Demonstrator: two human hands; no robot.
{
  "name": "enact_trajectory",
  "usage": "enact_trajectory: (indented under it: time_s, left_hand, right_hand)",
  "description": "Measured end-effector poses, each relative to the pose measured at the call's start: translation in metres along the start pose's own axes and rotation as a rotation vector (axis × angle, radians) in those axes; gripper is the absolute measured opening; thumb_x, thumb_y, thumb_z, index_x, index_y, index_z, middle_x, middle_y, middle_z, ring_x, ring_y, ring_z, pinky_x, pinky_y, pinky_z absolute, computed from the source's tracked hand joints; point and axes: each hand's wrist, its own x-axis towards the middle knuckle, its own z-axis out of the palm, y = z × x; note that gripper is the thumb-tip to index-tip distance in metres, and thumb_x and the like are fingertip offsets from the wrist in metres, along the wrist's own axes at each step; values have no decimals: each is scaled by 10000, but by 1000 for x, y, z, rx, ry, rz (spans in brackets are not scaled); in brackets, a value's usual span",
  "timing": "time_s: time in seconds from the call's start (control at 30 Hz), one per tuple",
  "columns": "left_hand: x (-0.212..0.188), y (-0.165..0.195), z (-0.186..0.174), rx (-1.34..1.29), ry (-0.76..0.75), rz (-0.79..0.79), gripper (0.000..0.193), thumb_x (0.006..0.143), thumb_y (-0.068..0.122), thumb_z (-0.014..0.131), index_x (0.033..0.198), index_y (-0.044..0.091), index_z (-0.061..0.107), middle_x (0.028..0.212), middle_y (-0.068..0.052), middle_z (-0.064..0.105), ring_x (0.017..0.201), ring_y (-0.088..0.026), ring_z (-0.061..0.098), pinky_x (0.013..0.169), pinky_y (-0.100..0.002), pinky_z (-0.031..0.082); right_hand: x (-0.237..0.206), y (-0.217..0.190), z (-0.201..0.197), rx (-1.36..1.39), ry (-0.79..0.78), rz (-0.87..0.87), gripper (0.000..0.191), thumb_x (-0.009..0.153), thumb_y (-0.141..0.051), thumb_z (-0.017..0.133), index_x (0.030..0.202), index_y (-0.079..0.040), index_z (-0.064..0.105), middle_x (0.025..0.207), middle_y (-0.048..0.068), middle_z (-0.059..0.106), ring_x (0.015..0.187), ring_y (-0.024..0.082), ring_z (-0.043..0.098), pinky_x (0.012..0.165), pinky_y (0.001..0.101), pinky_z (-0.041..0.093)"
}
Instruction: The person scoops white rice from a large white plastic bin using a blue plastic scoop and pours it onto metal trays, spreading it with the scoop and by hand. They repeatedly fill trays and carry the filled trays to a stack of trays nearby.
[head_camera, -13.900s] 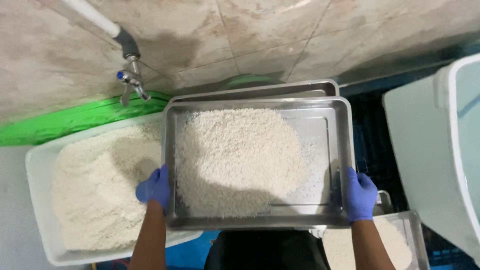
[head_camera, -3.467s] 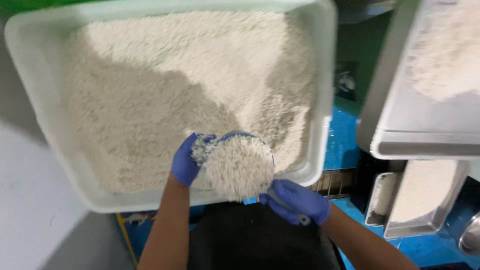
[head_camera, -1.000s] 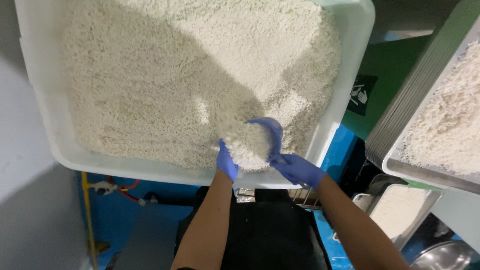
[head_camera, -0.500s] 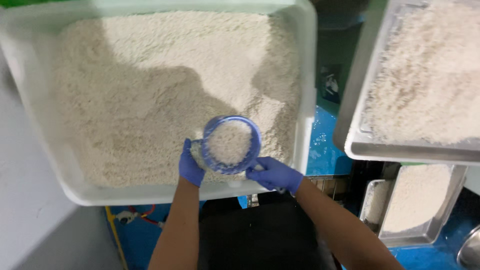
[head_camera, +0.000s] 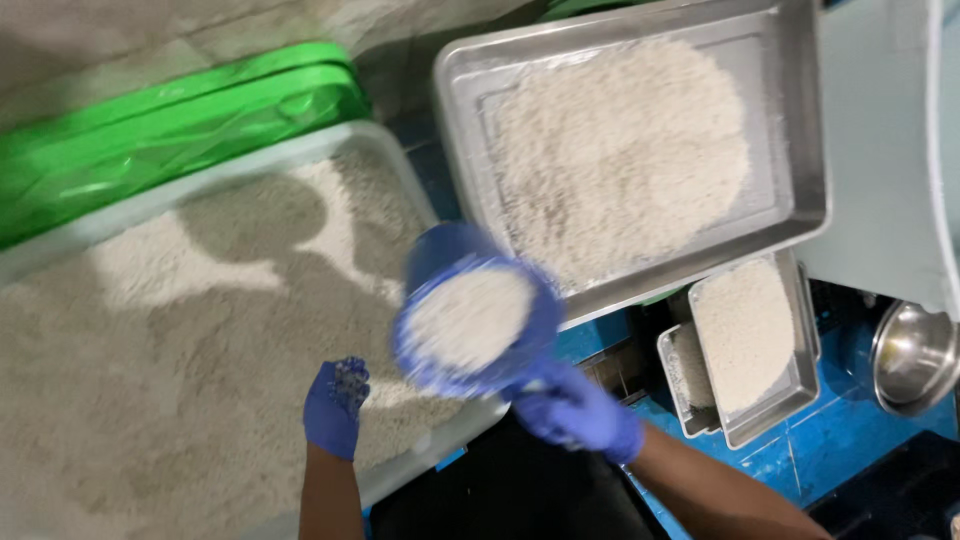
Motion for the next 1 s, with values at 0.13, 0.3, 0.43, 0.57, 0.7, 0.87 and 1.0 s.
enact_trajectory:
  time_s: [0.13, 0.3, 0.43, 0.57, 0.7, 0.87, 1.0]
  left_hand:
    - [12, -3, 18, 444, 195, 78, 414, 994, 279, 582, 1345, 59, 596, 1406, -113, 598, 1244, -257, 571, 993, -409, 452]
    - [1, -5, 29, 981, 228, 218, 566, 1012, 316, 620, 1498, 48, 511, 1602, -164, 338, 1493, -266, 271, 1148, -377, 254]
    - [-9, -12, 39, 903, 215, 188, 553, 992, 344, 591, 1472, 72, 556, 1530, -130, 531, 1421, -229, 468, 1153, -358, 341]
    - [-4, -21, 34, 791, 218, 214, 490, 1012, 331, 585, 1405, 40, 613, 1418, -123, 640, 1326, -235, 576, 1103, -341, 410]
    - [-1, -25, 13, 241, 172, 115, 424, 1100, 301, 588, 1204, -101, 673, 1191, -258, 727, 1135, -357, 716, 942, -372, 546]
    - [-11, -25, -16, 147, 292, 100, 400, 1014, 278, 565, 1348, 59, 593, 1341, -130, 643, 1154, -294, 645, 881, -388, 521]
    - [-28, -15, -47, 907, 356, 483, 636, 1023, 238, 622, 1566, 4, 386, 1572, -208, 406, 1439, -346, 398, 1135, -434, 343]
  right_hand:
    - [-53, -58, -71, -219, 286, -416, 515, 943, -320, 674, 1344, -22, 549, 831, 33, 606, 634, 96, 557, 523, 228, 468]
    - [-79, -104, -121, -1245, 1010, -227, 432, 959, -268, 607, 1301, -7, 570, 778, 143, 668, 667, 292, 650, 628, 435, 533]
    - [-30, -112, -149, -1617, 1272, -249, 360, 971, -131, 618, 1284, 21, 526, 879, 301, 657, 732, 512, 631, 656, 600, 492]
    - [-17, -124, -170, -1576, 1315, -464, 235, 1051, -80, 600, 1215, 28, 471, 880, 230, 640, 754, 463, 618, 670, 562, 493]
    - [-28, -86, -138, -848, 985, -547, 199, 1015, -93, 558, 1187, -30, 480, 838, 43, 558, 654, 162, 507, 550, 354, 439]
    - [38, 55, -25, -1214, 544, -885, 57, 1015, -131, 608, 1036, -79, 608, 999, 119, 665, 980, 180, 660, 879, 348, 540]
    - [142, 151, 47, -1678, 479, -127, 433, 1065, -208, 563, 1439, -19, 457, 950, 129, 671, 685, 308, 696, 585, 471, 566]
